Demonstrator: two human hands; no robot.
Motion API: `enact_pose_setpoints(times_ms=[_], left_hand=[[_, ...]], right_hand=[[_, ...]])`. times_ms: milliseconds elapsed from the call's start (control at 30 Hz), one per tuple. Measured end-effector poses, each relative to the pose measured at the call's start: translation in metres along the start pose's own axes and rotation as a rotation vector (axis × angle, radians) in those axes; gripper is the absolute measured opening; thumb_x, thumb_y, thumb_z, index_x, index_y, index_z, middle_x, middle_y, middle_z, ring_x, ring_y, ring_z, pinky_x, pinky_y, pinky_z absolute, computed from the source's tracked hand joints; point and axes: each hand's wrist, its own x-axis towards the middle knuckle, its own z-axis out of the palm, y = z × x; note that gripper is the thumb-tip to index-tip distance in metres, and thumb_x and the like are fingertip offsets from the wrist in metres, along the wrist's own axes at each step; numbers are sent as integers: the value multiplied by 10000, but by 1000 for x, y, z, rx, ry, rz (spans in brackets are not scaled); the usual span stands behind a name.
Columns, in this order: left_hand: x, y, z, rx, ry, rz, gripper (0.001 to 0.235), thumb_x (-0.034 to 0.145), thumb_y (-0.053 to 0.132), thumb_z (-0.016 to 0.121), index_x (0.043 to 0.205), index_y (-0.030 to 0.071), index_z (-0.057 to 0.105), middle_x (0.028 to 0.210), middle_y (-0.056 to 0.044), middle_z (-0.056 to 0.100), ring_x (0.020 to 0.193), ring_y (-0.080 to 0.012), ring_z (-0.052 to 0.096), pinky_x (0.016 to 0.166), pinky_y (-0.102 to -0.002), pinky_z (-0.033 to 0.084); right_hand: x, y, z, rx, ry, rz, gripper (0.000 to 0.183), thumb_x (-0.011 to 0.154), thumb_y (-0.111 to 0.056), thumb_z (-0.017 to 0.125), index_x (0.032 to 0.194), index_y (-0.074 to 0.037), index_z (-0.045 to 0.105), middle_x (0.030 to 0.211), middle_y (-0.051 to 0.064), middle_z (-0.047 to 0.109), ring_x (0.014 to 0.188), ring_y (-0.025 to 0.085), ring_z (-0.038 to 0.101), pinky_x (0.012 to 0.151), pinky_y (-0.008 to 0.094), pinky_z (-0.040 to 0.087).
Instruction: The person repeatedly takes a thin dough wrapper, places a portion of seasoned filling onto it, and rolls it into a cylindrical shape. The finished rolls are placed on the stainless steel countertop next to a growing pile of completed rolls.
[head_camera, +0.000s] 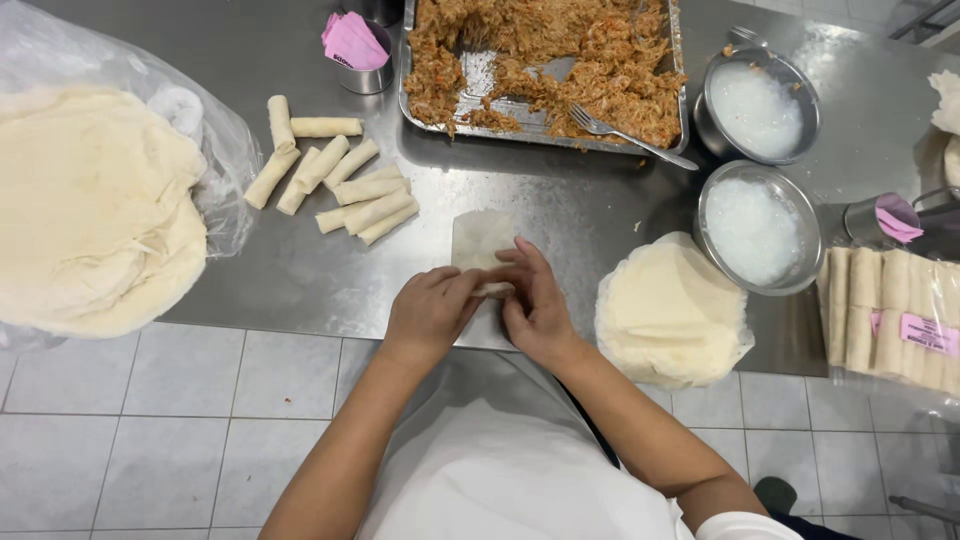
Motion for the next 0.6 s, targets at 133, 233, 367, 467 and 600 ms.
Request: enact_pose_setpoints(times_ms=[133,233,367,467,600], left_hand=[[14,-5,4,-116,-130,-155,120,844,129,722,956,169,705,822,-1,738,960,-199,700,799,-307,538],[32,-2,-3,-131,-223,-328,100,862,178,716,948,149,759,903,-43,666,902,-229,642,760,-314,541],[30,-4,-5,-84,-104,-253,127,904,180,679,1001,118,731,877,-52,594,784,-232,641,692,-331,555],[26,-20,9,38,41,-34,133,932,237,662,987,121,697,871,-53,578,734,-235,638,654,-334,555],[33,-41,19,58,27,-37,200,958,287,637,977,114,736,897,-58,614,884,-222,633,783,-335,533]], right_hand=[[-2,-6,-7,-167,43,24,641,828,101,443,1449,24,305,1265,161,450,1166,307,551,988,411,528],[-5,-14,-6,-490,-52,-167,414,917,24,437,1304,-39,571,1178,107,557,1158,273,576,1016,414,487],[-15,-17,5,-720,-253,-97,451,980,-14,371,1420,54,441,1363,248,496,1325,384,430,1127,529,271],[-7,2,8,-756,-339,68,561,961,-19,353,1516,42,300,1521,276,343,1441,438,244,1160,604,87],[19,28,16,-784,-363,202,628,917,-32,367,1535,-25,259,1607,217,209,1505,407,92,1186,576,41]])
